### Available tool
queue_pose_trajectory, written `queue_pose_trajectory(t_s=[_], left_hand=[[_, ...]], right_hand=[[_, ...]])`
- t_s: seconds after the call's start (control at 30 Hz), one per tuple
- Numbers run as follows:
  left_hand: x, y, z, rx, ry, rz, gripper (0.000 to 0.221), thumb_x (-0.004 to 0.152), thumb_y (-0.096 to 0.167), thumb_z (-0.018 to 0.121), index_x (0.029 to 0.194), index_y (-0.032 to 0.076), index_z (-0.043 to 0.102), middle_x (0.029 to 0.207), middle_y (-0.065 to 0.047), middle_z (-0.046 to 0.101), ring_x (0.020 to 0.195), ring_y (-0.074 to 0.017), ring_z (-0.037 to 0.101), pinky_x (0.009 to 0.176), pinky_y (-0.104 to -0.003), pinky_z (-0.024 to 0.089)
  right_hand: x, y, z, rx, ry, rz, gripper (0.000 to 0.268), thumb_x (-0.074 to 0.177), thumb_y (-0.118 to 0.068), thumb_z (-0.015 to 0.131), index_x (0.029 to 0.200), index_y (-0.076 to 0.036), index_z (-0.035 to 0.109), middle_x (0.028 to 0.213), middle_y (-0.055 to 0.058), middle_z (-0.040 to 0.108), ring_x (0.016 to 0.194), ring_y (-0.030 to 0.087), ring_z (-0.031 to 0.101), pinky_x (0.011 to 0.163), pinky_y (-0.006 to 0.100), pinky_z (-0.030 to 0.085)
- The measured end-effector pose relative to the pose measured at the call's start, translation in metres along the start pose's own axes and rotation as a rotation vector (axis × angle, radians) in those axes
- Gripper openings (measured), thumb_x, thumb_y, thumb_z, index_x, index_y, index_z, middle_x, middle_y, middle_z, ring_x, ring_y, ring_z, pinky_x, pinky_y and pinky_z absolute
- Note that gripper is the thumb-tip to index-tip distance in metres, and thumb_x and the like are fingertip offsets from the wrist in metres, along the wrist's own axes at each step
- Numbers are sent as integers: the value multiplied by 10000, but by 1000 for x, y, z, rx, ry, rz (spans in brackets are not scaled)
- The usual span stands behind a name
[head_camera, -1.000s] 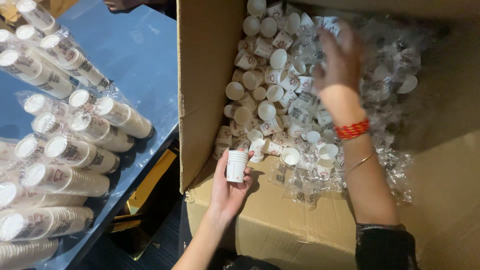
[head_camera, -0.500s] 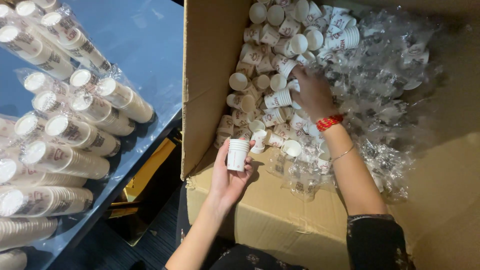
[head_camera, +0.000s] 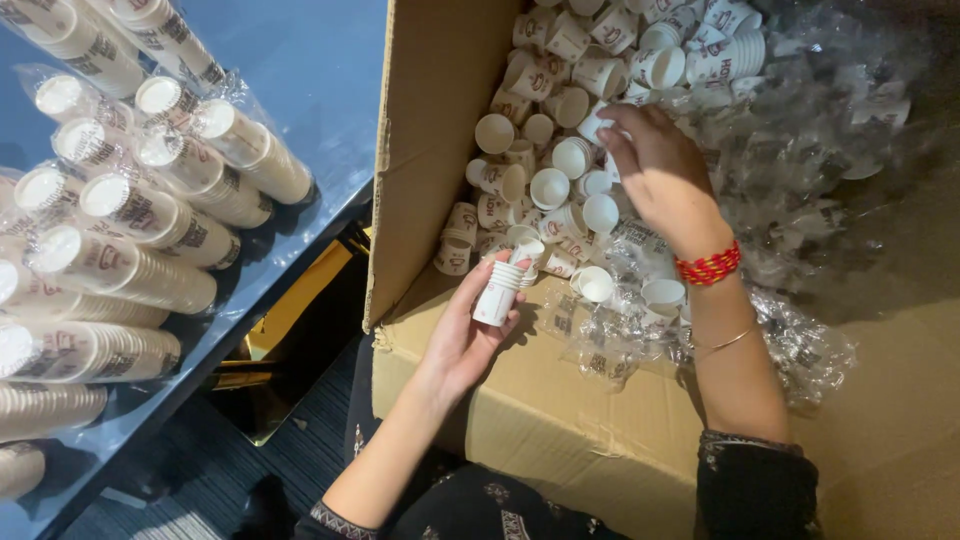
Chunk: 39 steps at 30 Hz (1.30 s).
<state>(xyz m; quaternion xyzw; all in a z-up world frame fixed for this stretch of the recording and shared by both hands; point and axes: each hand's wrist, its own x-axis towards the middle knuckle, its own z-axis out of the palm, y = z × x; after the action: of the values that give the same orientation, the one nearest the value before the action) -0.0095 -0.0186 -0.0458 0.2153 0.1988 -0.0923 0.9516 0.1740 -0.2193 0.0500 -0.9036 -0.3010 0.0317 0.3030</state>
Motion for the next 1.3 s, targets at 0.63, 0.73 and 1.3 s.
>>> queue_pose_trajectory(t_s=[0.63,0.73,1.3], left_hand=[[-1,-1,-1,3,-73,-29,390,1006,287,625,1354,115,584,1237,-74,690,919,-172,664,724,-279,546],[-1,-1,0,8,-68,-32,391,1005,293,628,1353,118,591,1237,-72,691,916,-170,664,725,-278,545],[-5,1,7,144,-80,-26,470,989,267,632,1430,128,544,1316,-69,673,950,-176,679,741,-281,561]], right_hand=[[-13,-29,-2,305,56,-149,413,1026,-341,634,1242,5,563,1043,111,644,970,199,623,880,329,503],[-17,-33,-12,107,181,-139,519,894,-311,816,1194,36,574,1045,163,681,971,254,677,835,354,529],[-42,-46,-22,-303,391,-97,368,1036,-302,784,1156,18,649,883,251,640,847,448,622,725,499,476]])
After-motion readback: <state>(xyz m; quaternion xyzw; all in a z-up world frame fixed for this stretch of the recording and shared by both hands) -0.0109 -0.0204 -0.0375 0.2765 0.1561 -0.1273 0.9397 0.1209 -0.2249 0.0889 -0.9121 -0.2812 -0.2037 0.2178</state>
